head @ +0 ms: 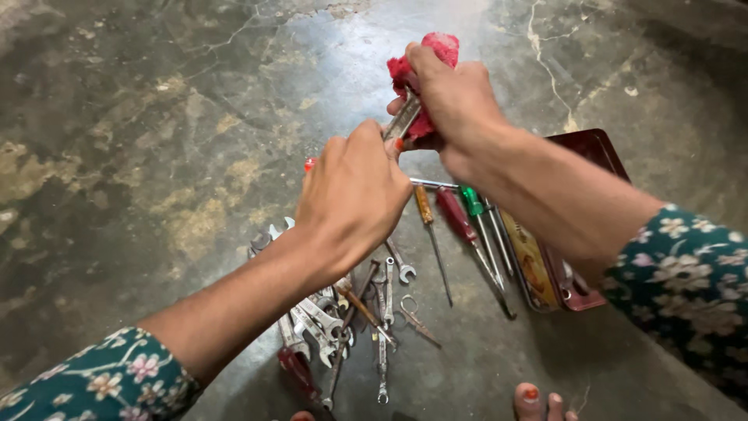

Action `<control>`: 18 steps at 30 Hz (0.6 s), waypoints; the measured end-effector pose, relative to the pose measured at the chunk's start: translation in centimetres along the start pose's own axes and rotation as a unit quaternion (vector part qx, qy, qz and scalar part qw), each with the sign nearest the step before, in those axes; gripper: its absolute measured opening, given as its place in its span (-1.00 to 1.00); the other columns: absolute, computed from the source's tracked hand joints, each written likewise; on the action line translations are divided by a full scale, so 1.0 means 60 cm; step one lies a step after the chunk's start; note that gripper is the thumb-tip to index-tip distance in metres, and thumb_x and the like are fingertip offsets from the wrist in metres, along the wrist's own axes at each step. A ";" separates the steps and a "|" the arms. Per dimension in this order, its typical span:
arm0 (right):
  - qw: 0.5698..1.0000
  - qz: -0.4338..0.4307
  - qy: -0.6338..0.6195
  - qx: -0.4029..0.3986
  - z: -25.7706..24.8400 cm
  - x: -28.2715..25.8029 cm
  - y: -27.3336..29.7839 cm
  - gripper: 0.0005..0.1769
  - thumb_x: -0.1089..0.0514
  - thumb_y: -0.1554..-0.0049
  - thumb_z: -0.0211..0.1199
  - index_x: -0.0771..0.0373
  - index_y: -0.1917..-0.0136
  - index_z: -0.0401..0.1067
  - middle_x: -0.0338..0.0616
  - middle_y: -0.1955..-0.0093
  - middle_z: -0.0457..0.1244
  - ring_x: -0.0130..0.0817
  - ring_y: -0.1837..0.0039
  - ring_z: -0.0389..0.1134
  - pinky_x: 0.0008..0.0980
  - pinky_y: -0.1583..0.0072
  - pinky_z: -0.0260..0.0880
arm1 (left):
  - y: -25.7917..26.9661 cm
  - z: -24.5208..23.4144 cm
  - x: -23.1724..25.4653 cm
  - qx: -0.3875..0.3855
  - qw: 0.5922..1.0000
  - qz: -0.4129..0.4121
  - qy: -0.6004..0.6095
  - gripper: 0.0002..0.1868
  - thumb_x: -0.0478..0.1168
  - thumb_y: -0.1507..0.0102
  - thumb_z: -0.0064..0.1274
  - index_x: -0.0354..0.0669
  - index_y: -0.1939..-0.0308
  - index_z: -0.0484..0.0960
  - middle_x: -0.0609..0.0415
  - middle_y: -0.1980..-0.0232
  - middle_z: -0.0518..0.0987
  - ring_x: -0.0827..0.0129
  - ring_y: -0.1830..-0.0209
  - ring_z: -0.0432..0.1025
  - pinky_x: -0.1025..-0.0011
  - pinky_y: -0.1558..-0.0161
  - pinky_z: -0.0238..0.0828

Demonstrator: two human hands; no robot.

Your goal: The person sits on the floor and wipes several metal tools, including wrenches and screwdrivers, with a red cloth. They handle the tools one at a time, wiping them thoroughly before placing them into a brown tray.

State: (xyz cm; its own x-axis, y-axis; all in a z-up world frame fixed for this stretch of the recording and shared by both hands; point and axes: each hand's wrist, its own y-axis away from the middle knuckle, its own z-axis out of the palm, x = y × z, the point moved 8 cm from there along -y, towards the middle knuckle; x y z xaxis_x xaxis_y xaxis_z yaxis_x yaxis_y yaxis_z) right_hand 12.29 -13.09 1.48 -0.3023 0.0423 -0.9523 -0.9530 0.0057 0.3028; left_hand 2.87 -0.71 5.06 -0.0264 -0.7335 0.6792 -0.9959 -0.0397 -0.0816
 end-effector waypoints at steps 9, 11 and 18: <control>0.973 0.035 0.064 -0.218 0.007 -0.002 0.023 -0.86 0.29 -0.12 0.31 0.43 0.06 0.50 -0.08 0.17 0.41 -0.39 0.14 0.47 -0.40 0.00 0.59 | -0.010 0.001 -0.042 -0.092 0.992 -0.086 0.010 -0.70 -0.17 -0.25 -0.12 -0.28 0.14 0.64 -0.44 0.18 0.62 -0.32 0.05 0.50 -0.09 0.01 0.36; 0.978 0.033 0.089 -0.184 0.005 -0.001 0.021 -0.81 0.18 -0.17 0.26 0.39 0.16 0.52 -0.06 0.29 0.39 -0.37 0.29 0.42 -0.41 0.15 0.56 | -0.010 0.002 -0.033 -0.079 0.995 -0.058 0.009 -0.70 -0.19 -0.26 -0.13 -0.30 0.16 0.65 -0.43 0.20 0.61 -0.31 0.07 0.50 -0.08 0.01 0.37; 0.976 0.037 0.210 -0.042 -0.025 0.004 0.004 -0.51 -0.11 -0.28 0.19 0.31 0.29 0.33 -0.20 0.47 0.09 -0.44 0.52 -0.02 -0.42 0.49 -0.08 | -0.012 0.009 -0.008 -0.082 0.996 -0.047 0.008 -0.70 -0.16 -0.29 -0.13 -0.29 0.12 0.63 -0.39 0.24 0.61 -0.33 0.13 0.48 -0.13 0.07 0.35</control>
State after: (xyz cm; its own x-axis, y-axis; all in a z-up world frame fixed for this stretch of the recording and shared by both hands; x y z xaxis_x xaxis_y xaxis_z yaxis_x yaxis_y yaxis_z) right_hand 11.97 -14.59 1.24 -0.3354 -0.3735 -0.8648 -0.9208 -0.0638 0.3847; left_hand 3.67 -0.68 4.42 0.0677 -0.7209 0.6897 -0.9948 0.0039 0.1017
